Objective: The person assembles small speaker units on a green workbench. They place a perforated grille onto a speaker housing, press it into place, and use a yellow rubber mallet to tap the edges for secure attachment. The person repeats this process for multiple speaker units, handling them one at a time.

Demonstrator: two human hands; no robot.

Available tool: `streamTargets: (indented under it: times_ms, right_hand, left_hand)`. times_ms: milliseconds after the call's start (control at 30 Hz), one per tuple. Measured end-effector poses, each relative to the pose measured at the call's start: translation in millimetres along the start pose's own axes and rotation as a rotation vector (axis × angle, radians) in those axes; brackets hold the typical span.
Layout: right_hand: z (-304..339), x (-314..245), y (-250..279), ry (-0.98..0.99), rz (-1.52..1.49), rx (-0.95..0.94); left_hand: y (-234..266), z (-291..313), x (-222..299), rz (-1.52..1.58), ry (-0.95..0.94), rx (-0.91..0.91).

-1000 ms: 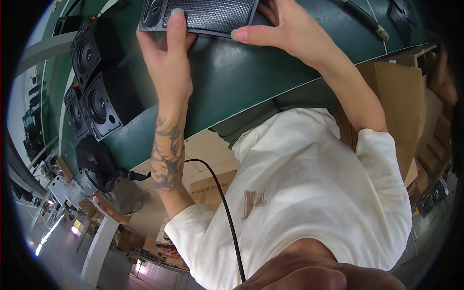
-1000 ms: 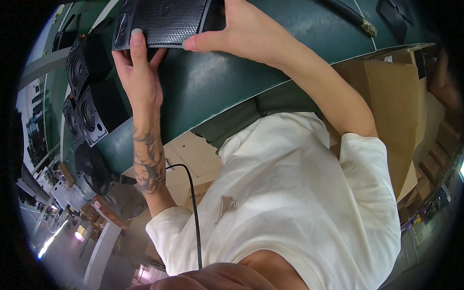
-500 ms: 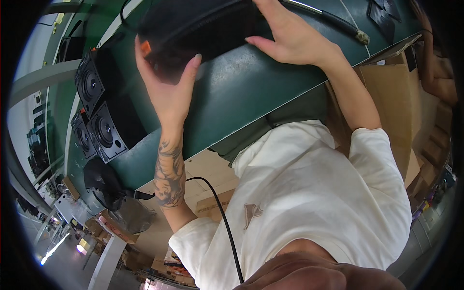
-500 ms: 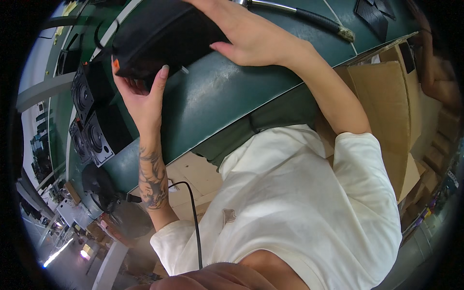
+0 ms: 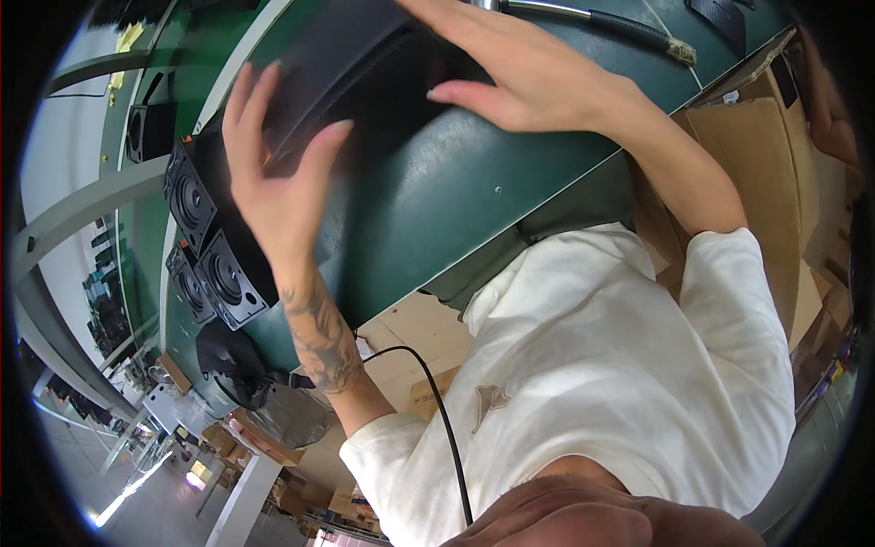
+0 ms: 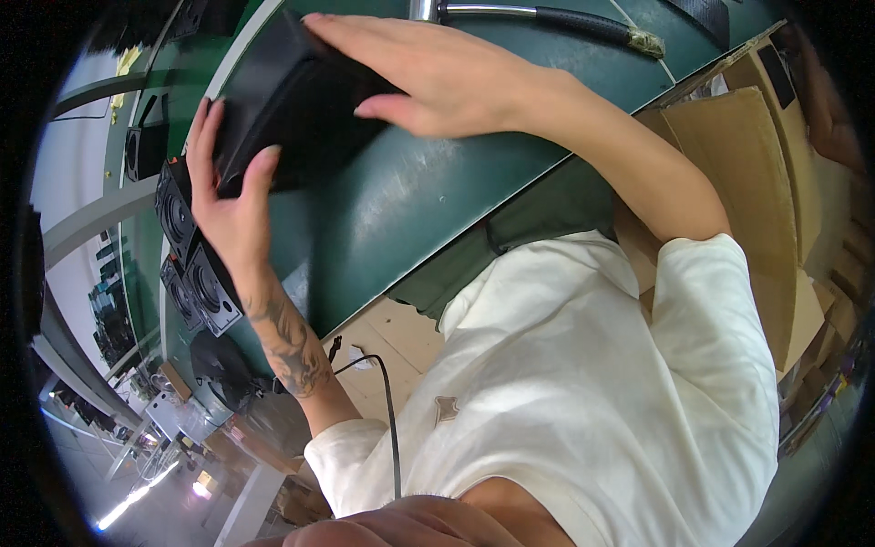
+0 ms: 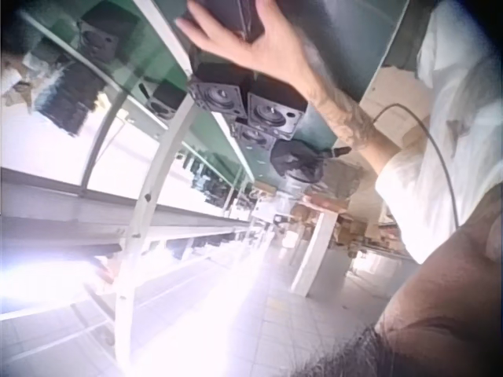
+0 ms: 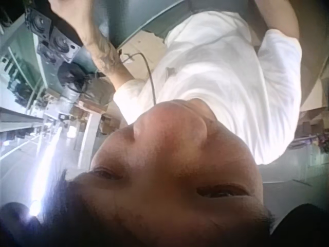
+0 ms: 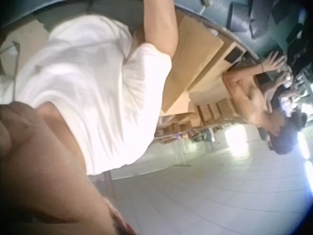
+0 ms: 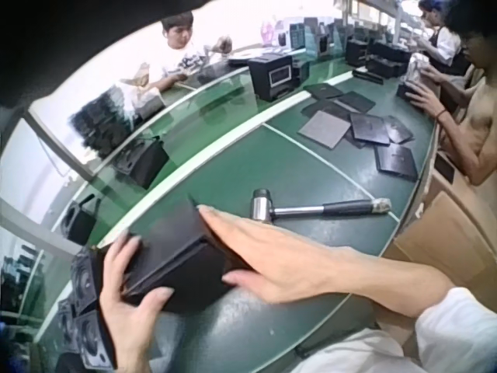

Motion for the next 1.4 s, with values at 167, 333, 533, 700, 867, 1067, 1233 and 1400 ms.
streamTargets:
  times_ms: [167, 333, 533, 700, 867, 1067, 1233, 1400]
  right_hand:
    - [14.3, -10.3, -4.5, -0.203, -0.203, -0.092]
    - [31.4, 19.9, -41.9, -0.587, -0.530, -0.117]
    - [44.3, 24.3, -51.7, -0.586, -0.830, 0.215]
    - [40.6, 18.0, -43.7, -0.552, -0.714, 0.142]
    - [46.3, 18.4, -44.7, -0.589, -0.603, 0.105]
    - [41.7, 10.9, -35.2, -0.523, -0.537, 0.156]
    - [49.7, 20.8, -50.5, -0.612, -0.893, 0.255]
    - [50.6, 9.9, -51.3, -0.544, -0.773, 0.203]
  left_hand:
    - [4.7, 16.7, -32.0, 0.223, 0.467, -0.227]
    - [-10.6, 20.1, -68.8, 0.088, 0.494, -0.218]
    - [-13.7, 11.8, -14.7, -0.044, 0.127, -0.067]
    - [-18.6, 18.2, -15.4, 0.125, 0.201, 0.126]
    - [-22.9, 14.0, -16.3, 0.097, 0.271, 0.043]
    - [-18.6, 16.7, -10.5, 0.061, 0.175, 0.112]
    - [-17.8, 19.4, -16.3, 0.083, 0.224, 0.118]
    - [-21.8, 23.8, -21.1, 0.112, 0.255, 0.137]
Point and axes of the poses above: each hand's wrist, its own z-axis away from the middle knuckle, its own y-axis out of the back of the hand, x = y × z, the point moved 9 cm from there along -z, towards the middle knuckle, and after that the axes turned 2 degrees about -z, right-handed, at the moved point
